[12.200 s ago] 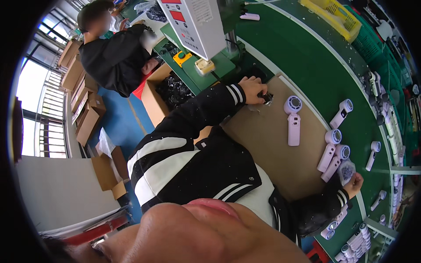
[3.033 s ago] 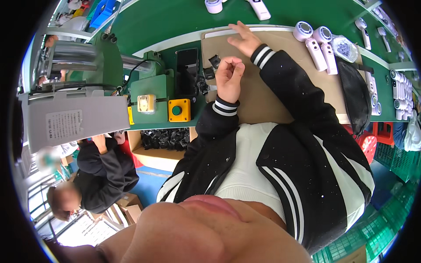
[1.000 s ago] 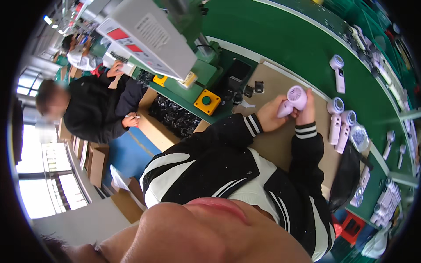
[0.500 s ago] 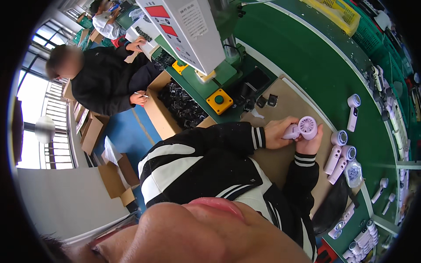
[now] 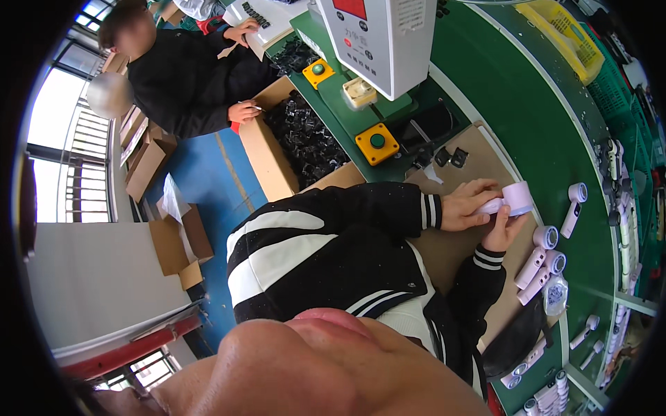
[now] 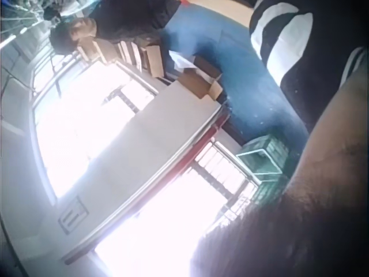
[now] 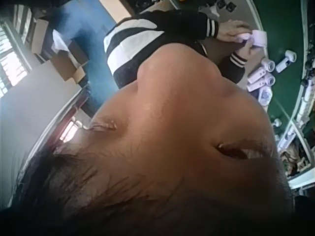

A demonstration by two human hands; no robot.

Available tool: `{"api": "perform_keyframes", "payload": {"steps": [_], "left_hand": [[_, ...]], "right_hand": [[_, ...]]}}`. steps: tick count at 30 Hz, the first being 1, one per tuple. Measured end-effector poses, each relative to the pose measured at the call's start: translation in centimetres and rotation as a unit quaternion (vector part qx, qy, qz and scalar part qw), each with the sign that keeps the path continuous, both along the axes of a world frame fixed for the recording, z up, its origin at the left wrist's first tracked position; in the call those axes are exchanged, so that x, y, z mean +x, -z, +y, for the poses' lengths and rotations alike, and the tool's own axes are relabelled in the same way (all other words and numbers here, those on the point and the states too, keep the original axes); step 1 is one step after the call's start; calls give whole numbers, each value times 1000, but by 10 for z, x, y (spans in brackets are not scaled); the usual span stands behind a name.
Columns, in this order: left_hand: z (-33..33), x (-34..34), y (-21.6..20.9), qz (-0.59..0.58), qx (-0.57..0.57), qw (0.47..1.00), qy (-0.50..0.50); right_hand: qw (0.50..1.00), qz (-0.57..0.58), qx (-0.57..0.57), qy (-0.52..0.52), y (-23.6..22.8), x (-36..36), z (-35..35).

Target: Assembling handheld electronic fans by attaching circular guards to the fan bodies and testing them at a production station.

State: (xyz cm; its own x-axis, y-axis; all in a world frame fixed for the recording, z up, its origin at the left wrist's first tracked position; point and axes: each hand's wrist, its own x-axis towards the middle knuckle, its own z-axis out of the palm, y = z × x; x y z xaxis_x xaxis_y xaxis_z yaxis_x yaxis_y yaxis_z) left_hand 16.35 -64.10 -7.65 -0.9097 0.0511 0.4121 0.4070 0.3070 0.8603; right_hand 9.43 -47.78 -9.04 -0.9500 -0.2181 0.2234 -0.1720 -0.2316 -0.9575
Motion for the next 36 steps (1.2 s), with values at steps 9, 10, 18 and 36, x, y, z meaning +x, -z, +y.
{"api": "perform_keyframes", "payload": {"steps": [9,10,18,36], "left_hand": [[-40,-10,-9,67,-169,975,-125],[-45,-13,-5,63,-230,960,-149],[-66,-15,14,15,-370,918,-138],[-94,-11,-13,-53,-357,913,-188]], "right_hand": [[953,76,261,132,-17,2,-3],[945,68,294,129,-15,2,-2],[927,23,356,115,-22,7,2],[781,72,579,221,-77,-13,223]]}}
